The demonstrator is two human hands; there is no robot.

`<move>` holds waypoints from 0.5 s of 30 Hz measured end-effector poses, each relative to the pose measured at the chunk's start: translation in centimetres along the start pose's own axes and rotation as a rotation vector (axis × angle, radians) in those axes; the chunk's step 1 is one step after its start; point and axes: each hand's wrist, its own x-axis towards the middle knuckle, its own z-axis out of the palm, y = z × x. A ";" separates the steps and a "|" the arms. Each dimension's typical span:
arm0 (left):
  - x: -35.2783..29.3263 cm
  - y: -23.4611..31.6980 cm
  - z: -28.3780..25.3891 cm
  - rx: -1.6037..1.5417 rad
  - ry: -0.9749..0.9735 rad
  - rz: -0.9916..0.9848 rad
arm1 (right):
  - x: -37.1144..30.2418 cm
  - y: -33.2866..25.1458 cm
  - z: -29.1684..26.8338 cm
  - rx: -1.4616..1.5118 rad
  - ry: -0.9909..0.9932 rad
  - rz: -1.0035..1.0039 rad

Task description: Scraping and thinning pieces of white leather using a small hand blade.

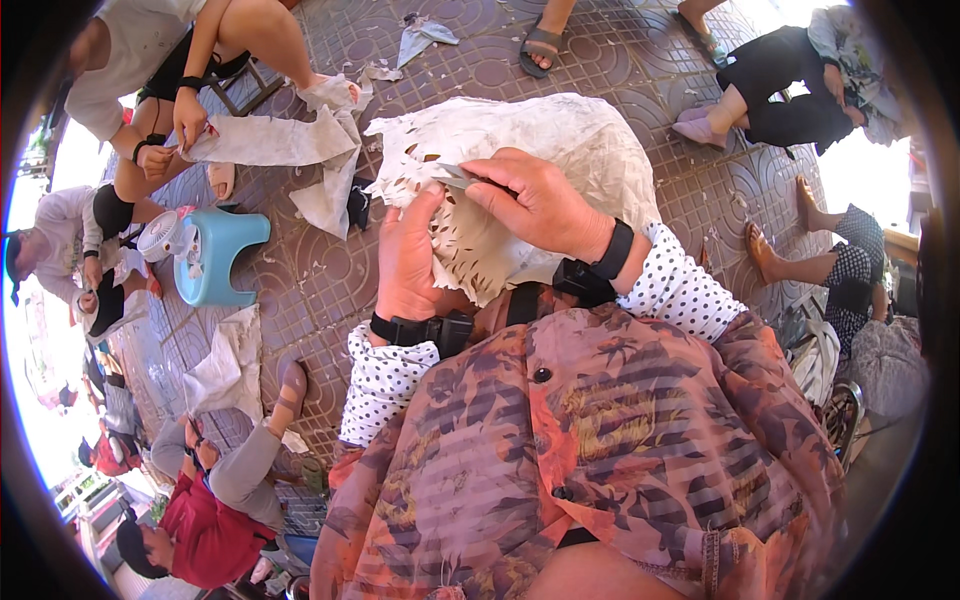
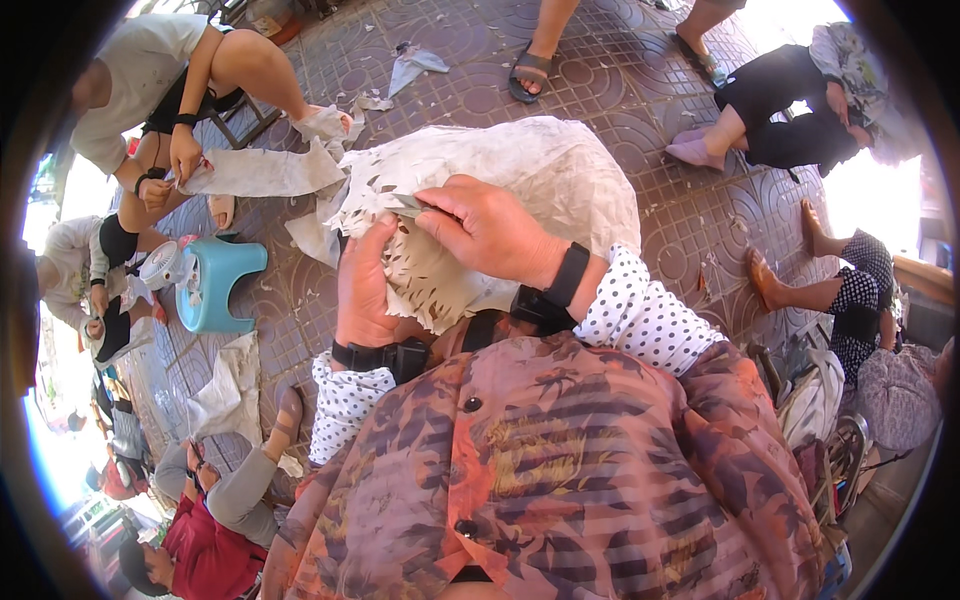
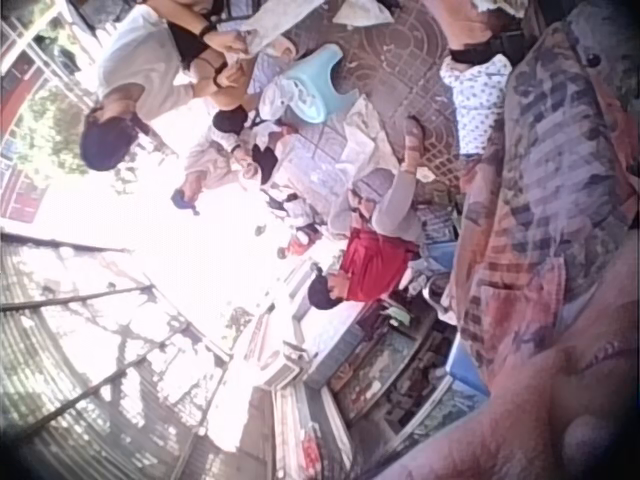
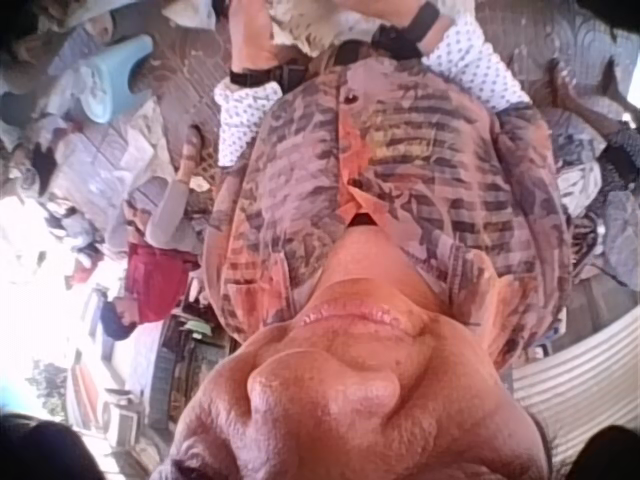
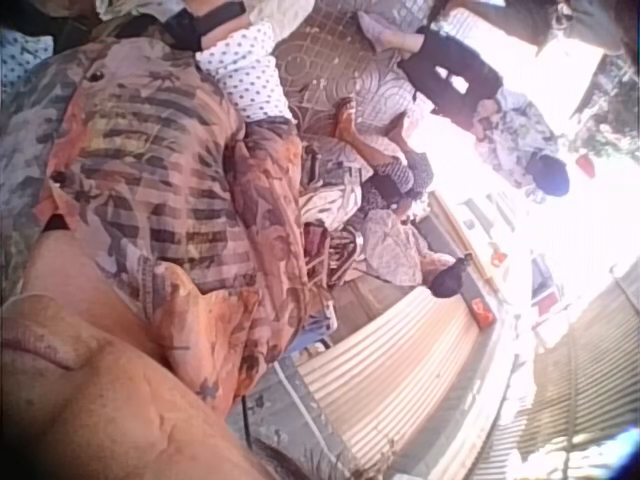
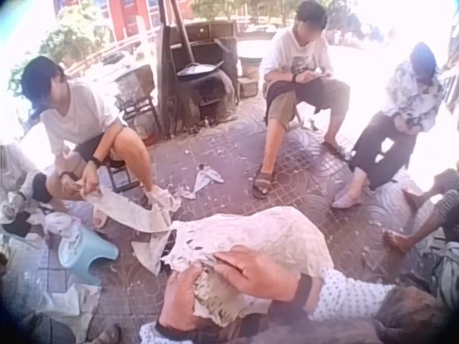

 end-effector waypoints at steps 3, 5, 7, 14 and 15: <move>0.0 0.1 0.1 0.033 0.039 -0.028 | 0.1 -0.2 -0.1 -0.002 0.010 -0.015; 0.0 0.0 0.1 0.030 0.053 -0.017 | 0.1 0.3 0.0 -0.008 0.028 -0.040; 0.1 -0.1 -0.2 0.030 0.061 -0.013 | 0.2 0.3 0.1 -0.010 0.041 -0.069; 0.3 -0.4 -0.5 0.038 0.052 -0.005 | 0.3 -0.1 0.1 -0.015 0.027 -0.017; 0.2 -0.3 -0.5 0.039 0.053 -0.005 | 0.2 -0.1 0.2 -0.018 0.024 -0.018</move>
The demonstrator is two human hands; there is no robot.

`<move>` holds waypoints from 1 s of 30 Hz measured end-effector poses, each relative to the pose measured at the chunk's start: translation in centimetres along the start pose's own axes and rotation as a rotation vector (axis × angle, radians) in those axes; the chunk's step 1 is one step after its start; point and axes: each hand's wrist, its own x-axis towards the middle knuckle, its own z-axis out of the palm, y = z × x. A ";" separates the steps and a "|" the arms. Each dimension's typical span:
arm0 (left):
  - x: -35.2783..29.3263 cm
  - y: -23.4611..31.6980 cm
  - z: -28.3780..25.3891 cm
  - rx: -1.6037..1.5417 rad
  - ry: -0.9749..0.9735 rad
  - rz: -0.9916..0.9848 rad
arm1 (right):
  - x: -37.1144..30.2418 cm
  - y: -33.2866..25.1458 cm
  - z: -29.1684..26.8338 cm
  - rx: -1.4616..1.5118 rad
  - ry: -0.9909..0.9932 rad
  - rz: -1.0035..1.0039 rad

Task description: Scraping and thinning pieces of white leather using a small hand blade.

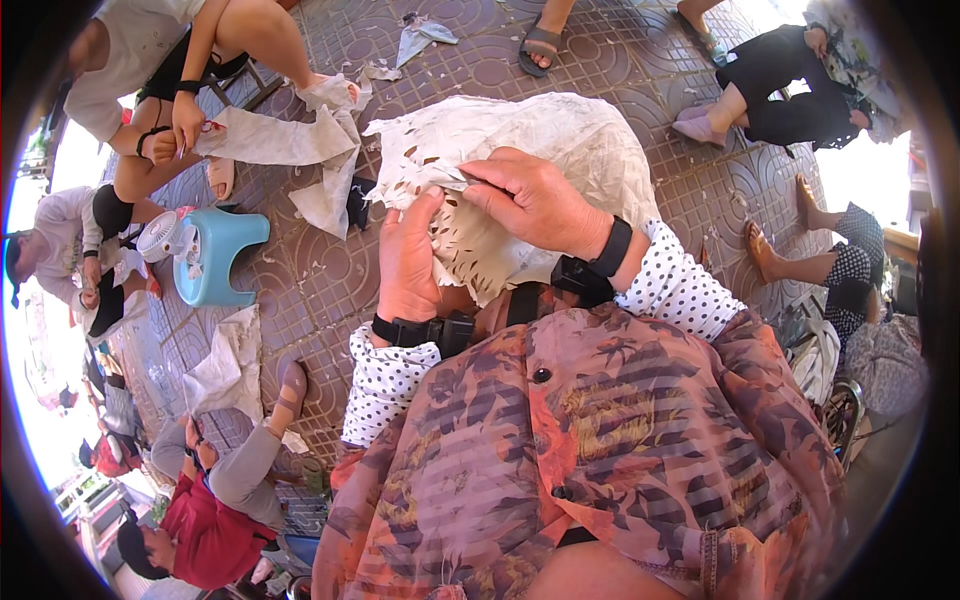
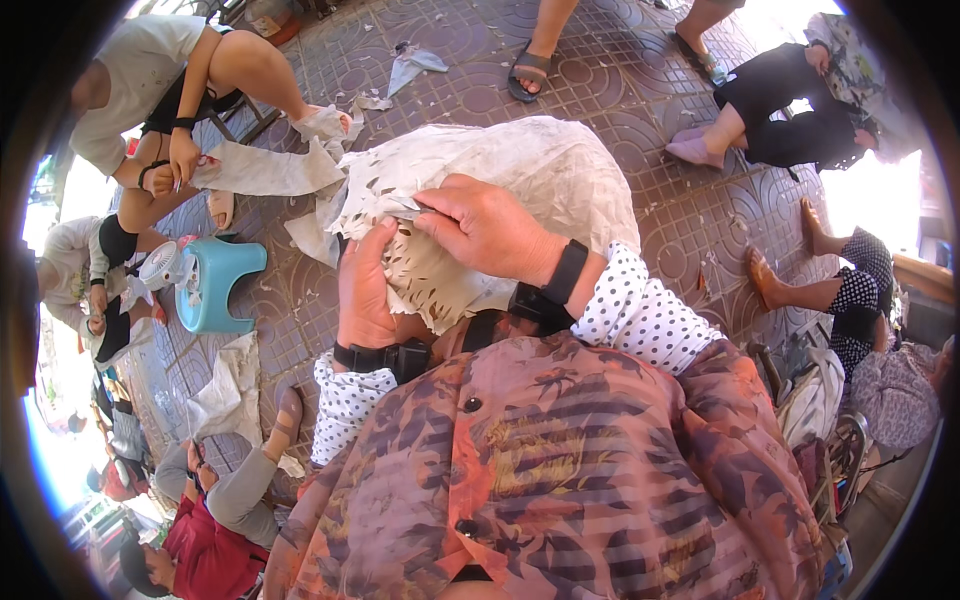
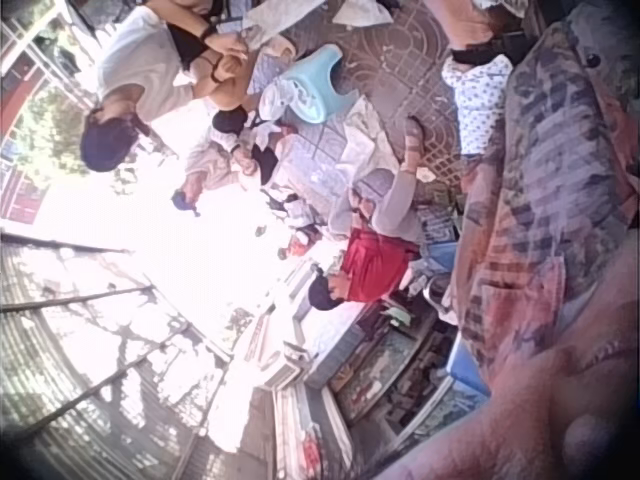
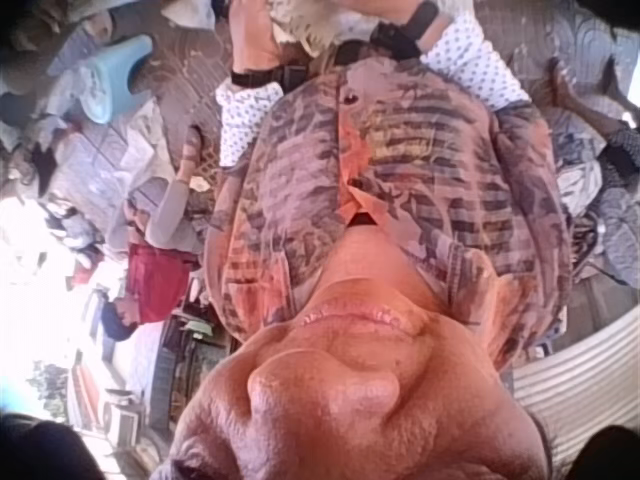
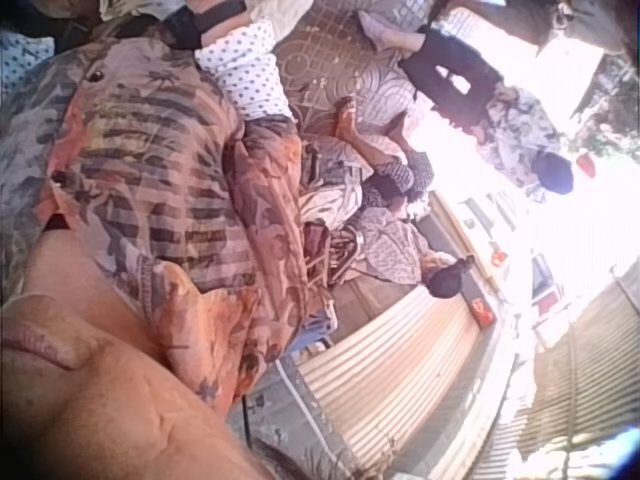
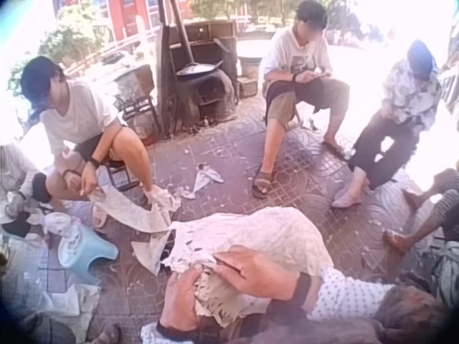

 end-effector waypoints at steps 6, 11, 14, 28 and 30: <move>0.3 -0.2 -0.4 0.004 -0.018 0.002 | -0.1 -0.2 0.0 -0.013 -0.003 0.003; -0.1 0.1 0.0 -0.006 -0.029 -0.013 | -0.3 0.2 0.1 -0.019 0.002 -0.021; -0.2 0.1 0.2 -0.005 -0.012 -0.009 | -0.4 0.3 0.2 -0.025 0.007 -0.043; 0.2 0.0 -0.8 -0.053 -0.096 -0.057 | -0.6 0.2 0.6 -0.042 0.054 -0.096; 0.3 0.0 -0.9 -0.058 -0.104 -0.070 | -0.6 0.1 0.7 -0.050 0.059 -0.098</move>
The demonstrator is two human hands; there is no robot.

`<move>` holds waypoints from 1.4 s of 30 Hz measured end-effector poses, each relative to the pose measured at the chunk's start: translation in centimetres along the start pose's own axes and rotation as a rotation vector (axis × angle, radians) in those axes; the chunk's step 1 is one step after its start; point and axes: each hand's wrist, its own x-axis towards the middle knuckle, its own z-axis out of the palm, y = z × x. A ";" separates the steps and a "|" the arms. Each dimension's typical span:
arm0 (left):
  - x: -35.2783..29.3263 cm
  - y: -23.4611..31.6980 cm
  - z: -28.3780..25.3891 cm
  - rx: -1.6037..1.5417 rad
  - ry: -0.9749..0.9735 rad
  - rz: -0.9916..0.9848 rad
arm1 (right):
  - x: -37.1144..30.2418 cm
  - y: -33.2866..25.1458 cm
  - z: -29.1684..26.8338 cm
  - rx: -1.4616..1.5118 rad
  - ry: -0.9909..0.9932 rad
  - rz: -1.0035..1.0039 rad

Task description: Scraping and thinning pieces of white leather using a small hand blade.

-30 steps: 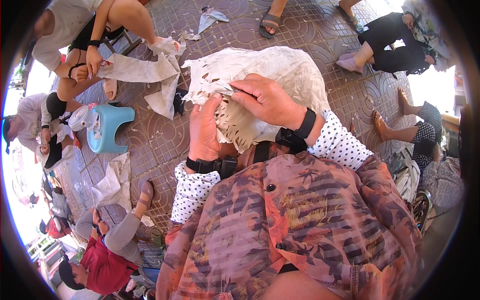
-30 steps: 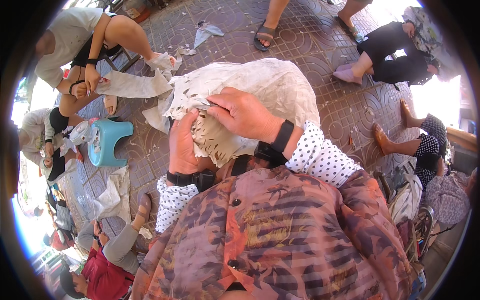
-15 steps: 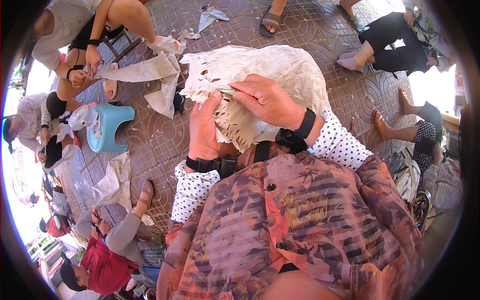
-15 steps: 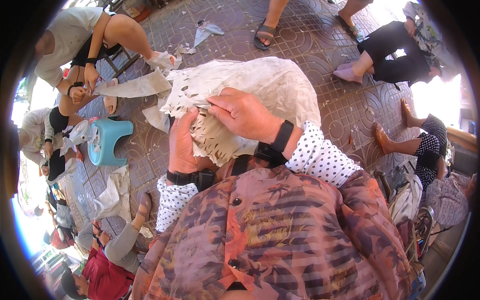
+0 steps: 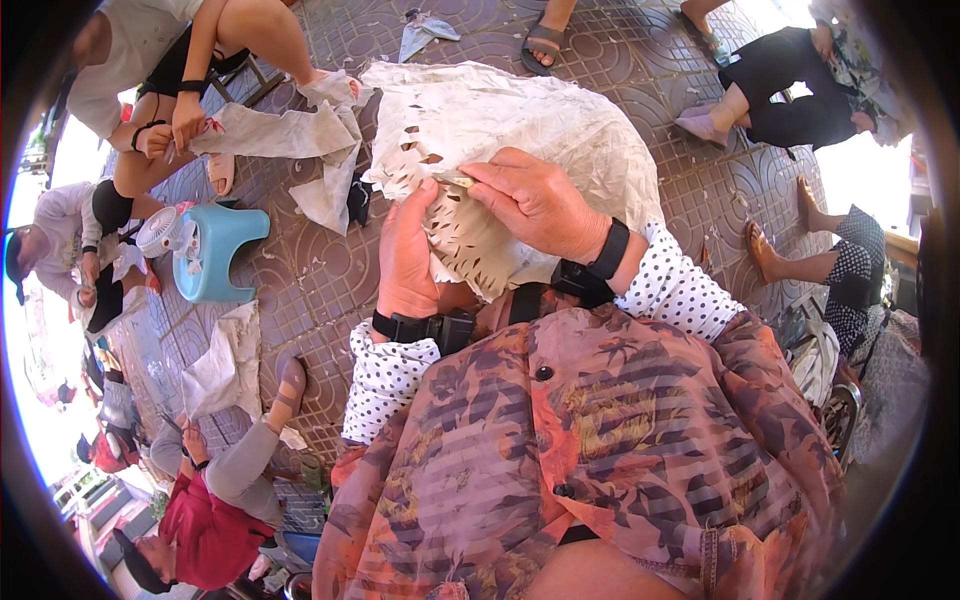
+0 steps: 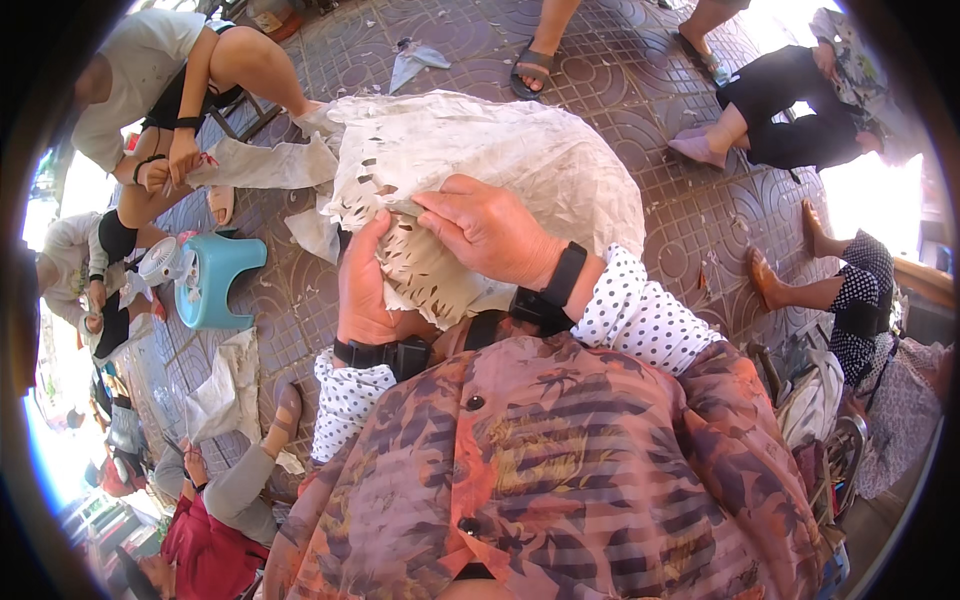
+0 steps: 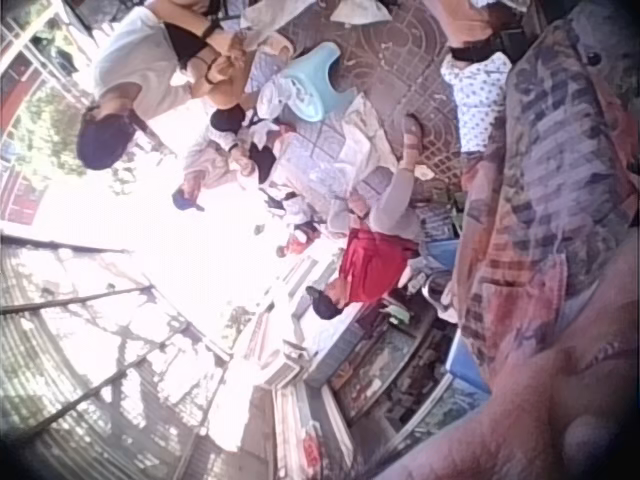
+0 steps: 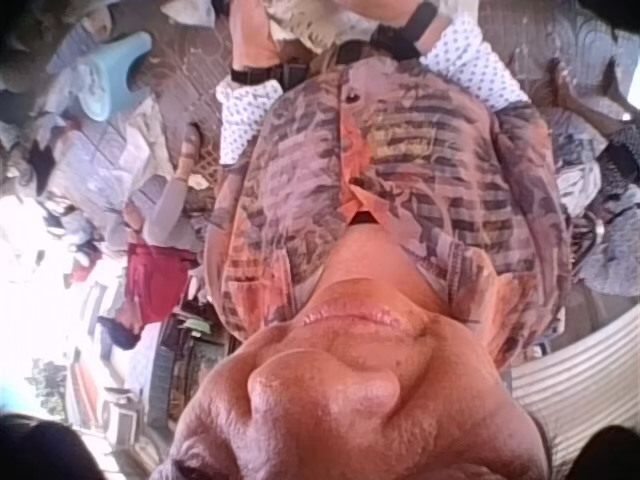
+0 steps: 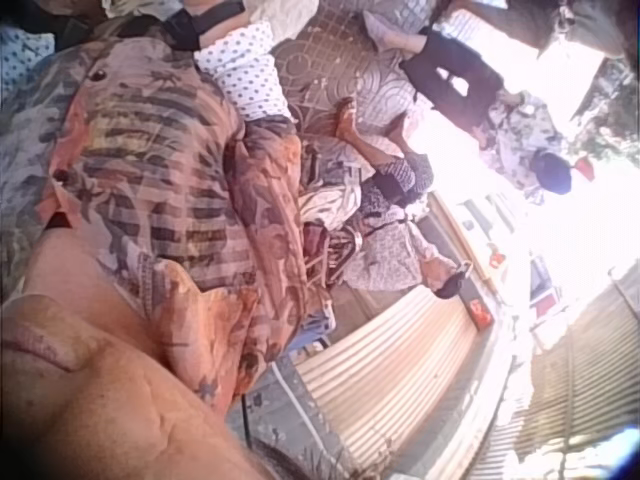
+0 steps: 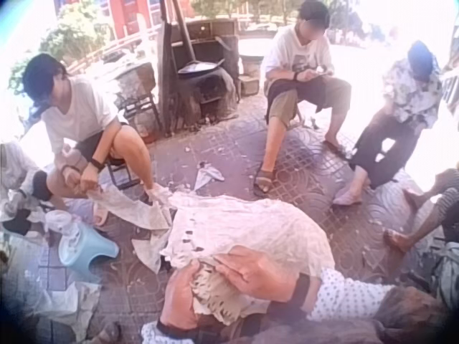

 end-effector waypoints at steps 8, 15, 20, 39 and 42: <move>-0.3 0.2 0.5 -0.052 -0.022 -0.023 | 0.3 -0.4 0.2 -0.009 0.008 -0.005; -0.3 0.0 0.3 -0.081 -0.031 -0.022 | 0.3 -0.4 0.3 -0.013 0.006 -0.007; 0.4 0.0 -0.7 -0.030 -0.017 -0.025 | 0.2 0.1 -0.2 0.051 0.059 0.050; 2.1 2.8 -3.4 0.071 0.065 0.027 | -2.2 2.3 -2.2 0.098 0.027 0.180; 1.5 2.7 -2.9 0.257 0.056 0.028 | -2.4 2.9 -1.6 0.107 0.007 0.208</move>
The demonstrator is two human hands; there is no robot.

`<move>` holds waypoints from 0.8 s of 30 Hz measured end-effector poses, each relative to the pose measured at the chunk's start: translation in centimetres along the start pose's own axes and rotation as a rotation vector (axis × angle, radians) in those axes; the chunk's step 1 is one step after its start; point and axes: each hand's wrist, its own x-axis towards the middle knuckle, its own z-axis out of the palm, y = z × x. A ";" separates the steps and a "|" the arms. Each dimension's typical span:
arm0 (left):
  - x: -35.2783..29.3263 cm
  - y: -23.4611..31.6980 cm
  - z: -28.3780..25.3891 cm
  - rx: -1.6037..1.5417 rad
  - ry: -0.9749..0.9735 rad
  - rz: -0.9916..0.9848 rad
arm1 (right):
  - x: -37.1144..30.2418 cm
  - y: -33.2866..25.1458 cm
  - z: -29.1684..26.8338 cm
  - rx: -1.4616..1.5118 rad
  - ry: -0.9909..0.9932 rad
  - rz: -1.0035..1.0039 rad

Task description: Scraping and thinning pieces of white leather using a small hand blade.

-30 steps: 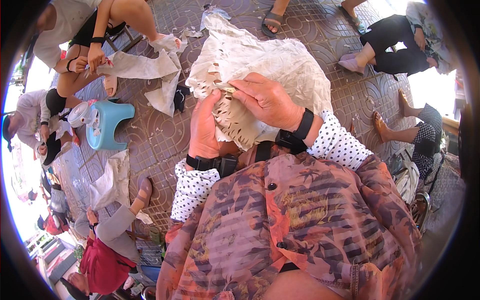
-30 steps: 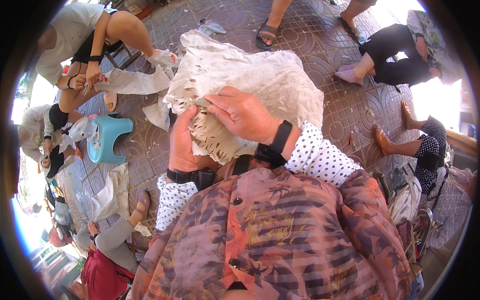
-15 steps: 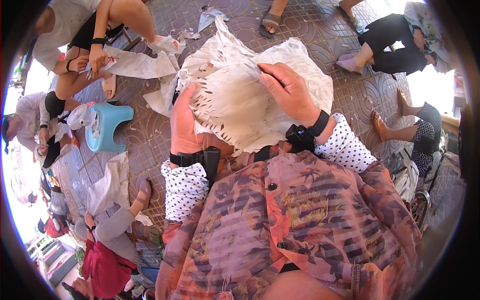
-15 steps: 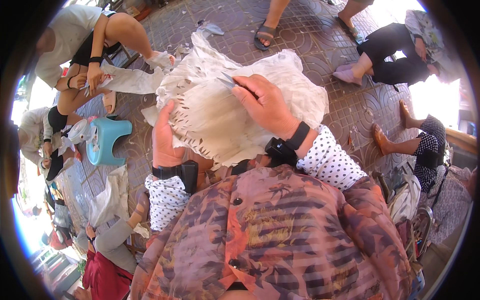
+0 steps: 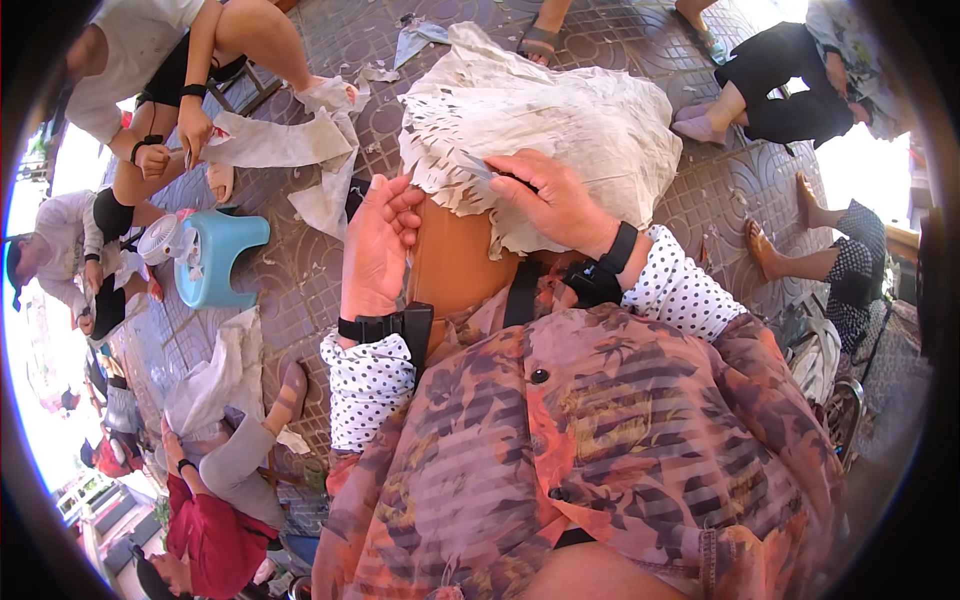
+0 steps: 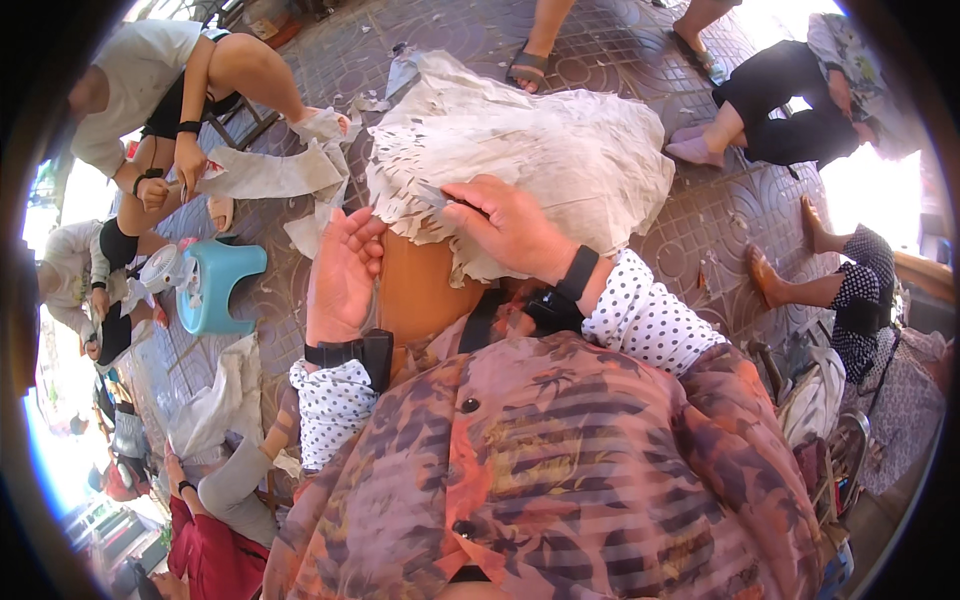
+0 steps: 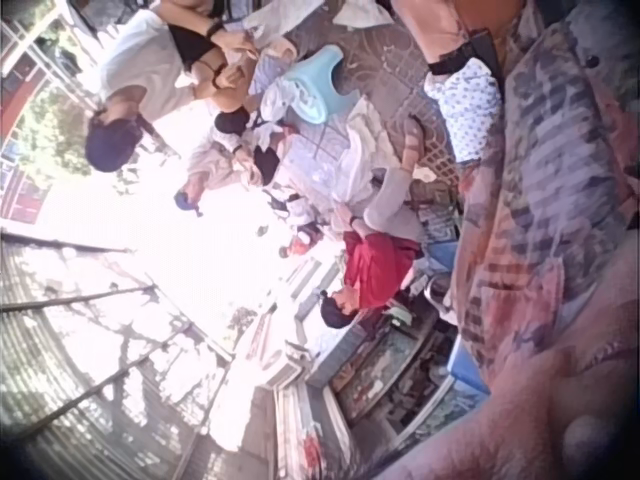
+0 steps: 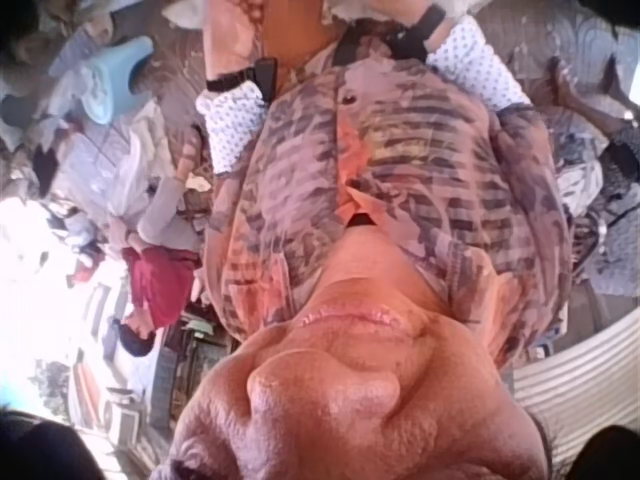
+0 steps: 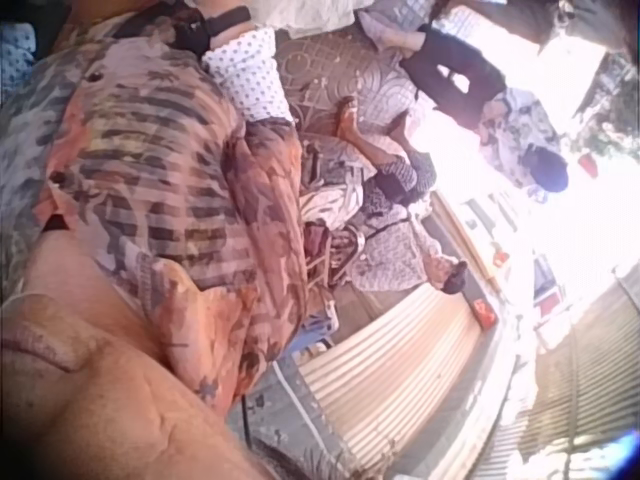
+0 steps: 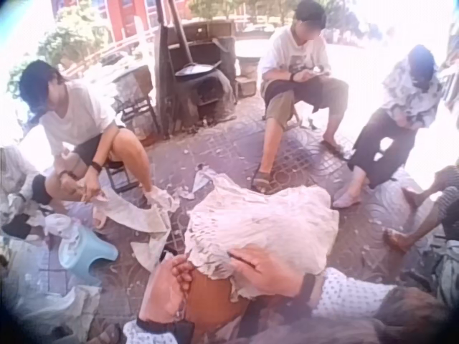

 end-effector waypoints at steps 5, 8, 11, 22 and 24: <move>0.3 0.9 3.4 0.536 0.111 0.067 | -0.2 0.6 -0.4 0.024 -0.062 0.066; 2.5 -0.7 2.5 0.782 0.131 0.300 | -0.3 0.1 -0.3 0.040 -0.058 0.083; 3.0 -0.5 2.9 0.719 0.031 0.325 | -0.7 0.3 -0.8 0.041 -0.026 0.106; 1.4 0.7 8.0 -0.039 -0.205 0.041 | -2.0 -0.5 -3.8 0.119 0.203 -0.014; 2.7 -0.3 7.8 -0.157 -0.340 -0.077 | -2.5 -0.4 -4.1 0.120 0.167 0.032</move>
